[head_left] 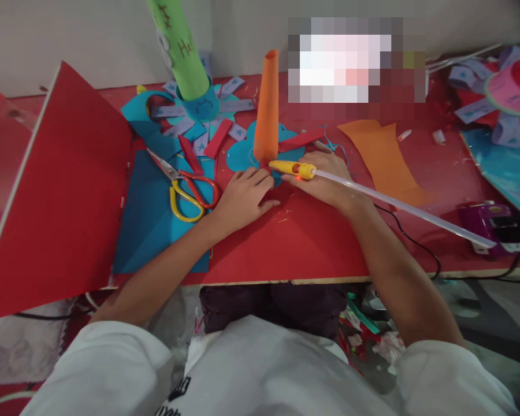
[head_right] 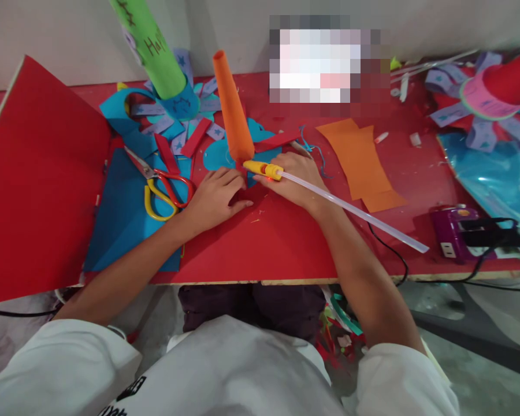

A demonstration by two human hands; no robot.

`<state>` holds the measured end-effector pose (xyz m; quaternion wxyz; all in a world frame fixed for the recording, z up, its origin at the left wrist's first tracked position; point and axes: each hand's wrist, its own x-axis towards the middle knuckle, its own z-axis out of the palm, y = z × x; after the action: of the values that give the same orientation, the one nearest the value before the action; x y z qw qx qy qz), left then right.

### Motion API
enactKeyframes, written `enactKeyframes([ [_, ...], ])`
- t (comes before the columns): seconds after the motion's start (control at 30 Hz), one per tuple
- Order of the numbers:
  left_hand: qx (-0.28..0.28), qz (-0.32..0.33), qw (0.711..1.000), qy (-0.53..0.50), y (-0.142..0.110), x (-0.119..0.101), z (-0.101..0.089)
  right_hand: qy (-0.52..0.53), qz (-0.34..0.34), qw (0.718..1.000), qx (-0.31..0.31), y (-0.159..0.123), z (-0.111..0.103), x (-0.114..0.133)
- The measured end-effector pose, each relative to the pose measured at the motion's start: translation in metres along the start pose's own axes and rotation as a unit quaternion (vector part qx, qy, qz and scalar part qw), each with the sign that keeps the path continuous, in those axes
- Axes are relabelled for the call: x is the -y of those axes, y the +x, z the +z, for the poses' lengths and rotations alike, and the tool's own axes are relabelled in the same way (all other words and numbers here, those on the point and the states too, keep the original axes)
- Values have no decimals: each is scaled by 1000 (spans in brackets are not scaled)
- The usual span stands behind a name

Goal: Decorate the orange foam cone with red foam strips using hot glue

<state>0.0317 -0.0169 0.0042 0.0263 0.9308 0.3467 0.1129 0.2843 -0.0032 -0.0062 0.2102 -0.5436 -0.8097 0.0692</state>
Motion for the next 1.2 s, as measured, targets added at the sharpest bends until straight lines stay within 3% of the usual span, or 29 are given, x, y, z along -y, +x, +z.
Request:
enactKeyframes([
  [0.23,-19,36,998,56,-3,-3,-1,13,33,999,-9,-1,0,-8],
  [0.43,-27,53,994,90,-6,-4,2,-7,27,1000,-5,2,6,1],
  [0.6,-12,37,997,70,-7,-5,3,-16,23,1000,3,1,7,5],
  [0.87,5,11,999,47,-7,-9,-1,-19,50,999,-11,-5,1,-11],
  [1.2,2,11,997,71,-9,-8,1,-6,23,1000,12,-2,3,-2],
])
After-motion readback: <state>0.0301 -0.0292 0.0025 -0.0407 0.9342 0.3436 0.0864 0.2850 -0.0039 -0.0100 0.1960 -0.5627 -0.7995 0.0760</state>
